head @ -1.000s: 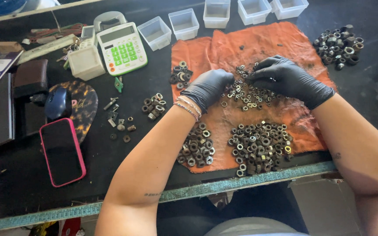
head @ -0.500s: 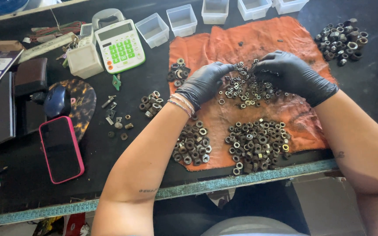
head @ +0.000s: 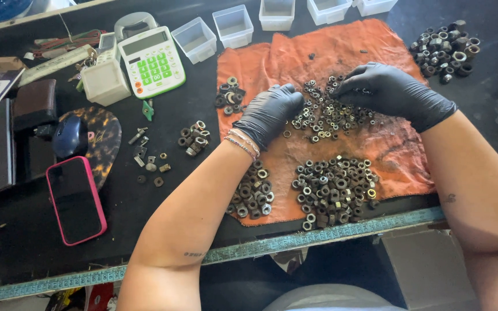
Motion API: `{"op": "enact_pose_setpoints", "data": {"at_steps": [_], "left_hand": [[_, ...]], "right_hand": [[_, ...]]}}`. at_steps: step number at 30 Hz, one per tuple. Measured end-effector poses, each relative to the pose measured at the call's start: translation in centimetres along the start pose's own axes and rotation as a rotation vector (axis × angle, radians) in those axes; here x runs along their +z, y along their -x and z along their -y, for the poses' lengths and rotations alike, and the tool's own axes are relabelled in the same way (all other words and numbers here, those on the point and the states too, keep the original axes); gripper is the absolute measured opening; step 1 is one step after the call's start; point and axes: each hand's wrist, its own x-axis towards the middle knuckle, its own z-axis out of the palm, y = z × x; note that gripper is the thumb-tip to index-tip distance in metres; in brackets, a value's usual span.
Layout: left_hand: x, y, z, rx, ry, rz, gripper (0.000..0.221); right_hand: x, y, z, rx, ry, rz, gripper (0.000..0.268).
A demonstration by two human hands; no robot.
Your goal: Sorting a large pile of small metal nuts and spacers into organized groups on a workbench.
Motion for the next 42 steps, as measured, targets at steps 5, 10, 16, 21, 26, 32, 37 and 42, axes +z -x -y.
{"op": "enact_pose_setpoints", "data": {"at_steps": [5,10,16,21,26,32,37,42], "left_hand": [[-0.5,0.0,-0.4,-0.041,0.036,0.063,0.022],[2.7,0.0,1.0,0.163,-0.198,-0.097,0.021],[1.4,-0.3,0.2,0.352,-0.919,0.072,0.034],[-2.6,-0.1,-1.3,-0.053,0.21,0.168,0.033],[-2.4,-0.2,-1.5,-0.105,0.186,0.304,0.041],[-3.5,0.1,-1.6,-0.175,0.308,0.333,0.054],[-3.0,0.3,-1.5,-0.131,0.314,0.267,0.049],[-2.6,0.4,-1.2,-0.058,0.321,0.195,0.05]], "right_hand": [[-1.3,-0.1,1.2,-0.014,-0.12,0.077,0.029],[-1.3,0.9,-0.6,0.054,-0.037,0.031,0.012],[-2.0,3.6,-4.7,0.166,0.242,-0.057,0.014],[-3.3,4.1,-4.7,0.469,0.11,0.105,0.019],[-2.4,1.5,-2.0,0.031,0.075,0.044,0.018],[0.5,0.1,0.6,0.051,-0.117,-0.009,0.016],[-0.5,1.1,-0.2,0.04,-0.107,-0.076,0.013],[-0.8,1.0,-0.8,0.049,-0.001,-0.041,0.01]]}}
